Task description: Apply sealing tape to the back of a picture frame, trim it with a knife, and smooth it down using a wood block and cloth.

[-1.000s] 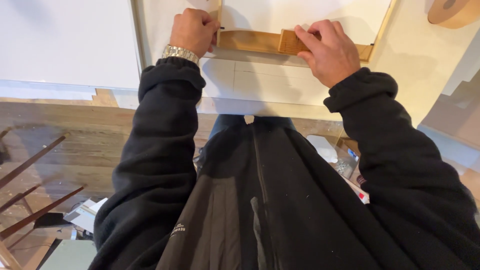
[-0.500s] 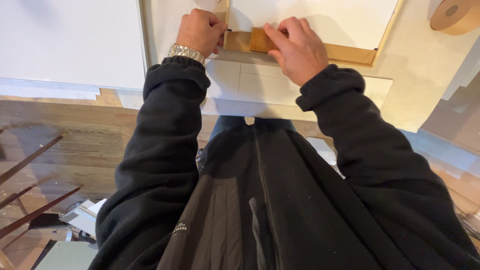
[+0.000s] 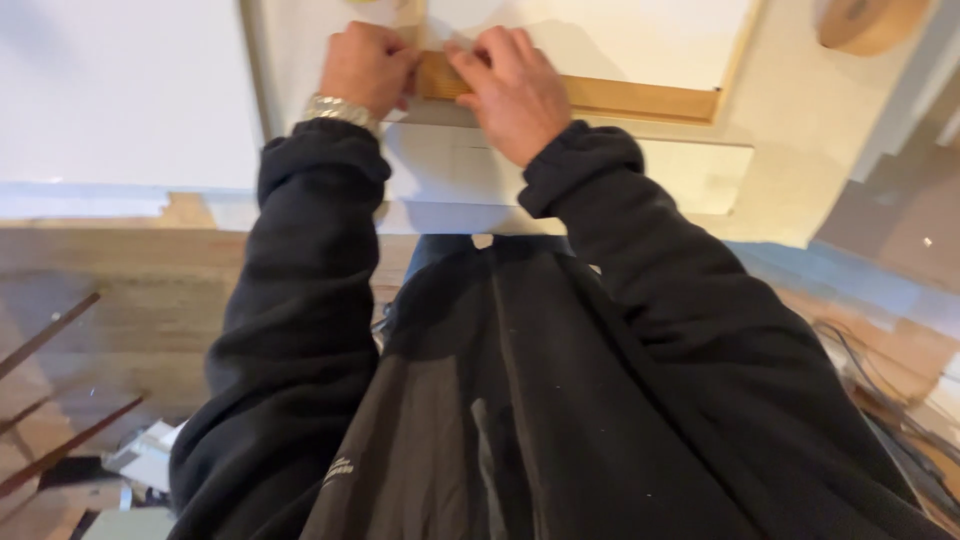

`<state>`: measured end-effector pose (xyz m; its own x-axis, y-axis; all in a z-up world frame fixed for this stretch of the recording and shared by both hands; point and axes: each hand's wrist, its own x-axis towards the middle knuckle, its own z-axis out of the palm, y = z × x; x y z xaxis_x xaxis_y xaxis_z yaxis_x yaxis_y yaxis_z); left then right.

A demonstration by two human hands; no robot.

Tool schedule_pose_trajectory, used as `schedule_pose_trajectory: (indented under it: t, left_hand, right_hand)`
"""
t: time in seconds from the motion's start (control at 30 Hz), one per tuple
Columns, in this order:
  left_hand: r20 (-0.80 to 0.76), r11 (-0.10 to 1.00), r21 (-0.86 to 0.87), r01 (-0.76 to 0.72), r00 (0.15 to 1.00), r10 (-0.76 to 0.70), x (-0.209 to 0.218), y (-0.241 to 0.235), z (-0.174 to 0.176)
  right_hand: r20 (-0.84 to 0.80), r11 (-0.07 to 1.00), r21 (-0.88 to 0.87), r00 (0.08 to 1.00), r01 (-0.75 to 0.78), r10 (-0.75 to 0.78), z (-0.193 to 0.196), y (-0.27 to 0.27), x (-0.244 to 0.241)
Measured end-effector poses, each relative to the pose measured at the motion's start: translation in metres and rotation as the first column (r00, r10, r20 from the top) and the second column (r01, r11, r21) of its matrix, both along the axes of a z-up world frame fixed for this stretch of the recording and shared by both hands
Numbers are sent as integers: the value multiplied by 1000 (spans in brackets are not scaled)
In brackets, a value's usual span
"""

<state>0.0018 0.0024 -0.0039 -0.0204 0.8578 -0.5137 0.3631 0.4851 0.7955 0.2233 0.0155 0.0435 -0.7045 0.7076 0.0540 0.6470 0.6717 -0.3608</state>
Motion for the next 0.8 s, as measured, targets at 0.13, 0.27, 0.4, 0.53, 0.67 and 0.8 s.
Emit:
schedule_pose_trajectory:
  t: [0.13,0.27,0.4,0.53,0.67,0.8]
  left_hand:
    - [-46,1000,1,6,999,-6,-4,-3,10]
    - [-48,1000,0,0,999,0,-8,-3,11]
    - [-45,998,-27,-50,998,48,-5,-3,-17]
    - [-26,998,5,-64,998,64,-7,-5,-6]
    - [-45,999,10,-40,998,40,-4,-3,8]
    - [-5,998,-4,-70,998,70,-4,-5,1]
  right_hand:
    - [-80,999,41,997,5,-2,-3,-2,-2]
    - [-108,998,60,994,29,-23,-3,-2,-3]
    - [-149,999,47,989,20,-13,-2,-8,9]
    - [-143,999,-41,989,26,-31,7,-14,0]
    - [-168,997,-74,985,32,-44,10,-15,-10]
    - [-161,995,-92,985,39,-54,4,-20,-9]
